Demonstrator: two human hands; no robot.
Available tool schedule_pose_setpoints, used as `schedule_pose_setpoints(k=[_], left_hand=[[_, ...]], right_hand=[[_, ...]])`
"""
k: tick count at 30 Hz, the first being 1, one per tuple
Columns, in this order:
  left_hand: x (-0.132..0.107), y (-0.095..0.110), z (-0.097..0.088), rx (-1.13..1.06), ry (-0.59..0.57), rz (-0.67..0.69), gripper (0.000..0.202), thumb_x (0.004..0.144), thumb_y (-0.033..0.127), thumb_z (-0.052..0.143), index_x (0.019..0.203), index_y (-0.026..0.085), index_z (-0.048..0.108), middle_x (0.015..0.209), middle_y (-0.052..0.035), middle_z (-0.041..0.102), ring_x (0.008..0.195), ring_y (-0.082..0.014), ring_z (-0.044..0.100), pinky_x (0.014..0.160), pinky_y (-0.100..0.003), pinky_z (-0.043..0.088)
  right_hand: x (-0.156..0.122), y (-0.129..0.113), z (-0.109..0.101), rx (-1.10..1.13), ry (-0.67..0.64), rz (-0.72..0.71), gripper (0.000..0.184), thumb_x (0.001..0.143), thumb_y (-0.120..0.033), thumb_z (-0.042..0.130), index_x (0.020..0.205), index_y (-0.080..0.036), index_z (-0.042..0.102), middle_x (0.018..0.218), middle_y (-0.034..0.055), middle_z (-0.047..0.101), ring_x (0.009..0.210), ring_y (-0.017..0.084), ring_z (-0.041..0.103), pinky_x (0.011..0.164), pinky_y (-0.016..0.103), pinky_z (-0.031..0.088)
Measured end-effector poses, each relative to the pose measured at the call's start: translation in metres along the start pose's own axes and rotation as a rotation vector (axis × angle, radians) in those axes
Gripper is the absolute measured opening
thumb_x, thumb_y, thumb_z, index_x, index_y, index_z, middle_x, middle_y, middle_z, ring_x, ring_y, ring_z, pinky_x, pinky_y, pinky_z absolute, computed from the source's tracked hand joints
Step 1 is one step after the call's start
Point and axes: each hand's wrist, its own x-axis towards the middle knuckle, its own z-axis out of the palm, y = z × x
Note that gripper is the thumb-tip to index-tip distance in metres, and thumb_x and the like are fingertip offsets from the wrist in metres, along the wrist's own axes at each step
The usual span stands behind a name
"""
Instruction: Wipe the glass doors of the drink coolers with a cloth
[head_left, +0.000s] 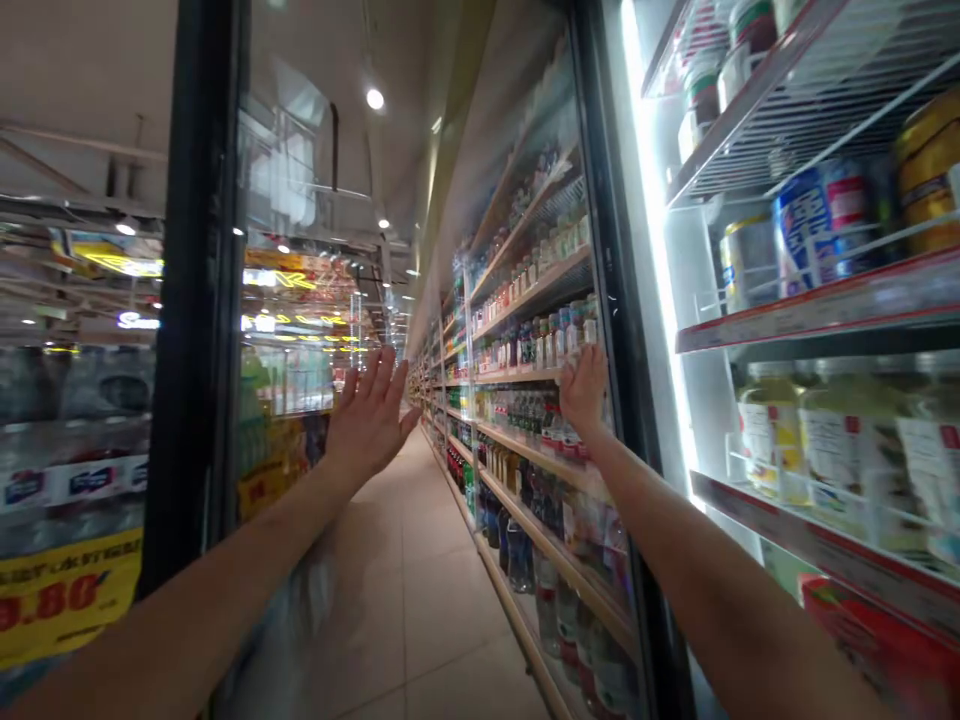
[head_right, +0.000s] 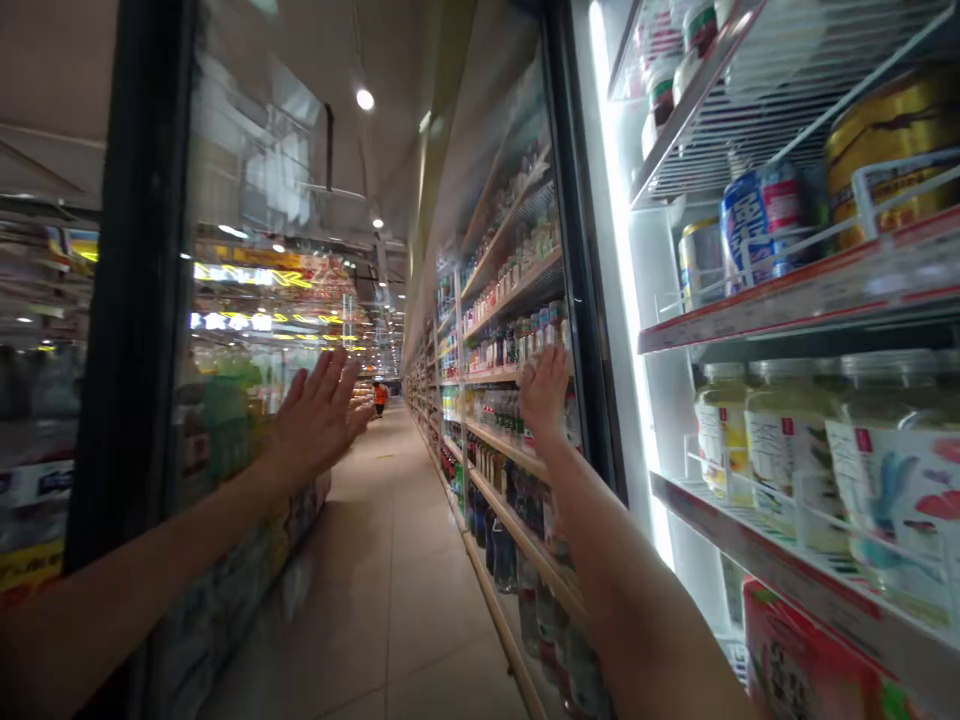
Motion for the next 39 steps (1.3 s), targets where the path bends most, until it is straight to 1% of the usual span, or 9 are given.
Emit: schedule_pose_setpoints(k=[3, 9, 11, 17, 22, 25, 31, 36, 39], left_hand=[[0.0, 0.0, 0.0, -0.009, -0.004, -0.006, 0.061, 0.09, 0.039, 0.037, 0.143, 0.013, 0.023, 0.149, -0.0165, 0.025, 0.14, -0.0271, 0.017, 0.111, -0.05, 0.02], [-0.001, -0.007, 0.0, -0.004, 0.003, 0.024, 0.06, 0.089, 0.042, 0.037, 0.142, 0.014, 0.026, 0.149, -0.0146, 0.026, 0.14, -0.0257, 0.017, 0.111, -0.047, 0.02], [-0.001, -0.007, -0.002, 0.018, -0.019, 0.02, 0.06, 0.09, 0.042, 0.035, 0.141, 0.012, 0.028, 0.149, -0.015, 0.025, 0.14, -0.0259, 0.017, 0.111, -0.046, 0.019], [0.0, -0.003, -0.004, 0.048, -0.072, -0.008, 0.061, 0.089, 0.041, 0.038, 0.14, 0.01, 0.029, 0.149, -0.0138, 0.025, 0.14, -0.0252, 0.018, 0.112, -0.044, 0.018], [-0.001, -0.005, -0.001, 0.056, -0.034, 0.002, 0.059, 0.09, 0.041, 0.037, 0.139, 0.009, 0.032, 0.149, -0.0146, 0.027, 0.139, -0.0256, 0.019, 0.112, -0.044, 0.018], [-0.001, -0.006, -0.001, 0.055, -0.042, 0.008, 0.058, 0.09, 0.041, 0.036, 0.139, 0.009, 0.033, 0.149, -0.0143, 0.027, 0.139, -0.0257, 0.019, 0.112, -0.044, 0.019], [0.0, -0.004, -0.002, 0.051, -0.078, 0.001, 0.058, 0.09, 0.04, 0.035, 0.139, 0.008, 0.032, 0.15, -0.0153, 0.023, 0.14, -0.0268, 0.015, 0.112, -0.046, 0.018], [-0.001, -0.004, -0.002, 0.036, -0.061, 0.009, 0.059, 0.091, 0.041, 0.034, 0.14, 0.01, 0.029, 0.15, -0.0148, 0.022, 0.14, -0.0263, 0.015, 0.111, -0.046, 0.018], [-0.003, -0.005, -0.002, 0.039, -0.057, 0.016, 0.059, 0.091, 0.041, 0.035, 0.14, 0.01, 0.029, 0.15, -0.0147, 0.022, 0.14, -0.0261, 0.015, 0.112, -0.046, 0.018]], right_hand=[[0.017, -0.025, 0.017, 0.068, 0.025, -0.018, 0.053, 0.091, -0.029, 0.028, 0.14, -0.008, 0.03, 0.145, 0.0192, 0.031, 0.14, 0.029, 0.015, 0.109, 0.06, 0.02], [-0.003, -0.116, 0.034, 0.066, -0.317, -0.56, 0.049, 0.091, -0.027, 0.033, 0.138, -0.016, 0.037, 0.147, 0.0061, 0.033, 0.141, 0.02, 0.013, 0.115, 0.042, 0.022], [-0.005, -0.105, 0.024, 0.024, -0.354, -0.585, 0.048, 0.091, -0.028, 0.033, 0.138, -0.018, 0.037, 0.147, 0.0053, 0.035, 0.141, 0.019, 0.017, 0.114, 0.042, 0.022], [0.013, -0.053, 0.011, -0.078, -0.081, -0.002, 0.053, 0.091, -0.027, 0.027, 0.142, -0.01, 0.027, 0.147, 0.016, 0.031, 0.14, 0.027, 0.017, 0.109, 0.054, 0.024], [-0.012, -0.111, 0.024, -0.009, -0.3, -0.481, 0.052, 0.09, -0.027, 0.034, 0.14, -0.014, 0.033, 0.148, 0.0091, 0.031, 0.142, 0.021, 0.011, 0.114, 0.043, 0.021], [-0.02, -0.11, 0.017, -0.017, -0.391, -0.596, 0.049, 0.091, -0.028, 0.034, 0.139, -0.019, 0.036, 0.148, 0.0059, 0.033, 0.141, 0.018, 0.016, 0.113, 0.042, 0.021], [0.005, -0.066, 0.008, -0.086, -0.127, -0.032, 0.054, 0.091, -0.028, 0.028, 0.142, -0.008, 0.028, 0.147, 0.0163, 0.032, 0.14, 0.026, 0.017, 0.109, 0.053, 0.024], [-0.029, -0.119, 0.021, 0.004, -0.27, -0.476, 0.051, 0.09, -0.025, 0.033, 0.14, -0.014, 0.034, 0.147, 0.0101, 0.035, 0.141, 0.021, 0.014, 0.112, 0.044, 0.023], [-0.042, -0.124, 0.017, -0.005, -0.371, -0.625, 0.05, 0.09, -0.025, 0.036, 0.139, -0.019, 0.035, 0.147, 0.0067, 0.035, 0.141, 0.018, 0.016, 0.113, 0.042, 0.021]])
